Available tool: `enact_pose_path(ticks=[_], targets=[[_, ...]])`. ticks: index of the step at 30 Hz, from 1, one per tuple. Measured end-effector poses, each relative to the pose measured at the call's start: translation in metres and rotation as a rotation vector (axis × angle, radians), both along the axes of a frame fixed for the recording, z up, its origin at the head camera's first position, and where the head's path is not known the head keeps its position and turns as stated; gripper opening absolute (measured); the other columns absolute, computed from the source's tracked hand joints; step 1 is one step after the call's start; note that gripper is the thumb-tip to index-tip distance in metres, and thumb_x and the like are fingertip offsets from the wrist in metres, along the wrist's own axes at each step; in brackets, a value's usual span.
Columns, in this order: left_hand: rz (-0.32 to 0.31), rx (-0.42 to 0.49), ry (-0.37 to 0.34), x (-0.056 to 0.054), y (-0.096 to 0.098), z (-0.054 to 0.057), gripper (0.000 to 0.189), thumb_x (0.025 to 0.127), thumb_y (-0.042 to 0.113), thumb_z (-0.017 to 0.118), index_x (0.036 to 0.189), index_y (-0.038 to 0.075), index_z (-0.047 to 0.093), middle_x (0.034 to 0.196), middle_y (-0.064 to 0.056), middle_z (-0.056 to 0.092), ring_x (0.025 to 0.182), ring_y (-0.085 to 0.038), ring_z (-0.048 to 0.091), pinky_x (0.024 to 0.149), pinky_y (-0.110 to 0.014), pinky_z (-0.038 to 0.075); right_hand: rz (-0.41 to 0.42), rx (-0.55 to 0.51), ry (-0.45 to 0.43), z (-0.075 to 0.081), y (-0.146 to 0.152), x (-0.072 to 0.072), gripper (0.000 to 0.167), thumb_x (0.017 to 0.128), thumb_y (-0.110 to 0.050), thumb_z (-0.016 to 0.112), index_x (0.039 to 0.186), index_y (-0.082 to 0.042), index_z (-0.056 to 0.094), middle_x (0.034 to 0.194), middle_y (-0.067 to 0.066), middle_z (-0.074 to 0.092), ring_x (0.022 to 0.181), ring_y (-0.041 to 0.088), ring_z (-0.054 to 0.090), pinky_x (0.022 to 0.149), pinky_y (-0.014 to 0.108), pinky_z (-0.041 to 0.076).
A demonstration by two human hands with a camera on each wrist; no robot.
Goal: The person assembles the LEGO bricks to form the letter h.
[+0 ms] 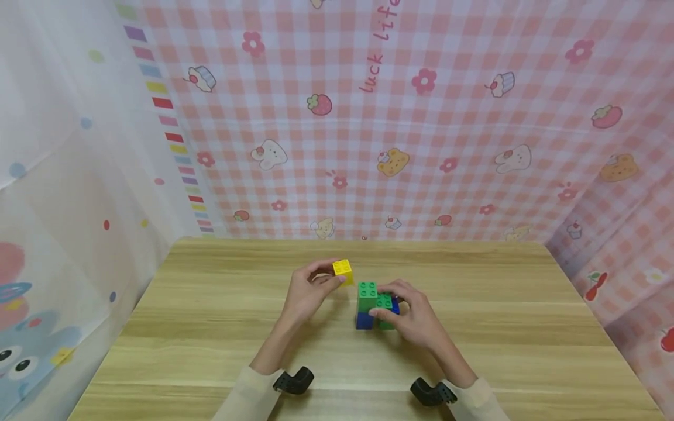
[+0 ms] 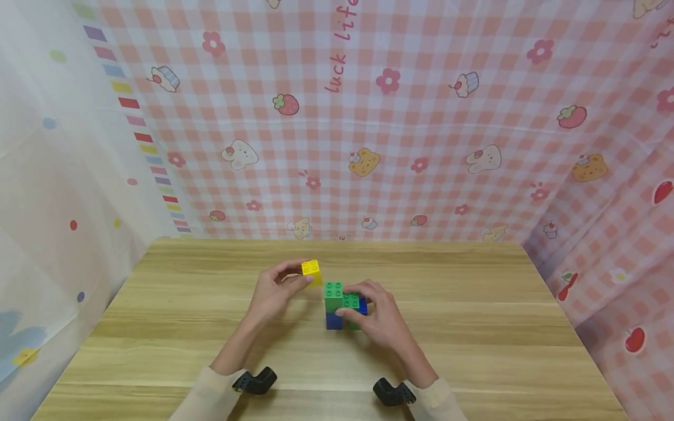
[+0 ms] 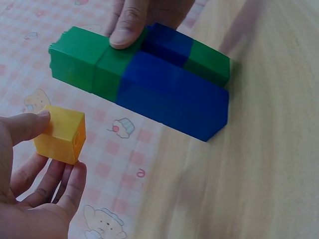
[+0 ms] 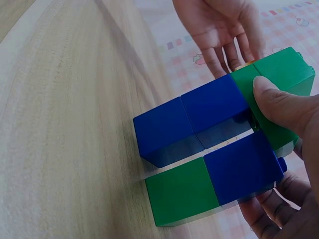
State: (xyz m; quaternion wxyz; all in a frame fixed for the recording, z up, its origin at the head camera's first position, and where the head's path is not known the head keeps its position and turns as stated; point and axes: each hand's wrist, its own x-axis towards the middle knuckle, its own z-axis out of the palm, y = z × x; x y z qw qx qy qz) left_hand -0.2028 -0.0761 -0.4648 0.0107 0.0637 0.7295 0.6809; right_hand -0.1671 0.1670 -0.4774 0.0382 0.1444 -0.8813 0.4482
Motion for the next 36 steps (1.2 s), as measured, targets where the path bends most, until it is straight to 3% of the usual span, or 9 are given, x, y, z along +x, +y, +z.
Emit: enact_pose_path(ticks=[11,19,36], targets=[[-0.039,0.049,0.002,0.005,-0.003,0.015,0.038,0.090,0.008,0.078,0.127,0.009,0.070,0.120,-0.015,0.066,0.108,-0.026,0.072,0.090,-0.028,0.063,0.012,-0.010,0.021,-0.001,0.001,-0.001,0.039,0.085,-0.032,0.085,0.120,-0.021,0.073,0.112,-0.007,0.070,0.099,0.011,0.061,0.089,0.031,0.056],[-0.067,0.033,0.044,0.009,-0.001,0.026,0.035,0.090,0.011,0.078,0.124,0.013,0.072,0.122,-0.011,0.066,0.109,-0.025,0.071,0.090,-0.027,0.062,0.017,-0.017,0.038,-0.002,0.001,-0.001,0.038,0.085,-0.031,0.085,0.119,-0.021,0.073,0.111,-0.007,0.070,0.098,0.010,0.061,0.087,0.031,0.057],[-0.138,0.030,0.135,0.019,0.009,0.044,0.034,0.092,0.006,0.076,0.125,0.012,0.071,0.128,-0.008,0.065,0.112,-0.026,0.066,0.094,-0.025,0.061,0.011,-0.031,0.019,-0.004,0.001,-0.002,0.037,0.085,-0.034,0.084,0.119,-0.024,0.073,0.111,-0.008,0.070,0.100,0.011,0.061,0.088,0.032,0.056]])
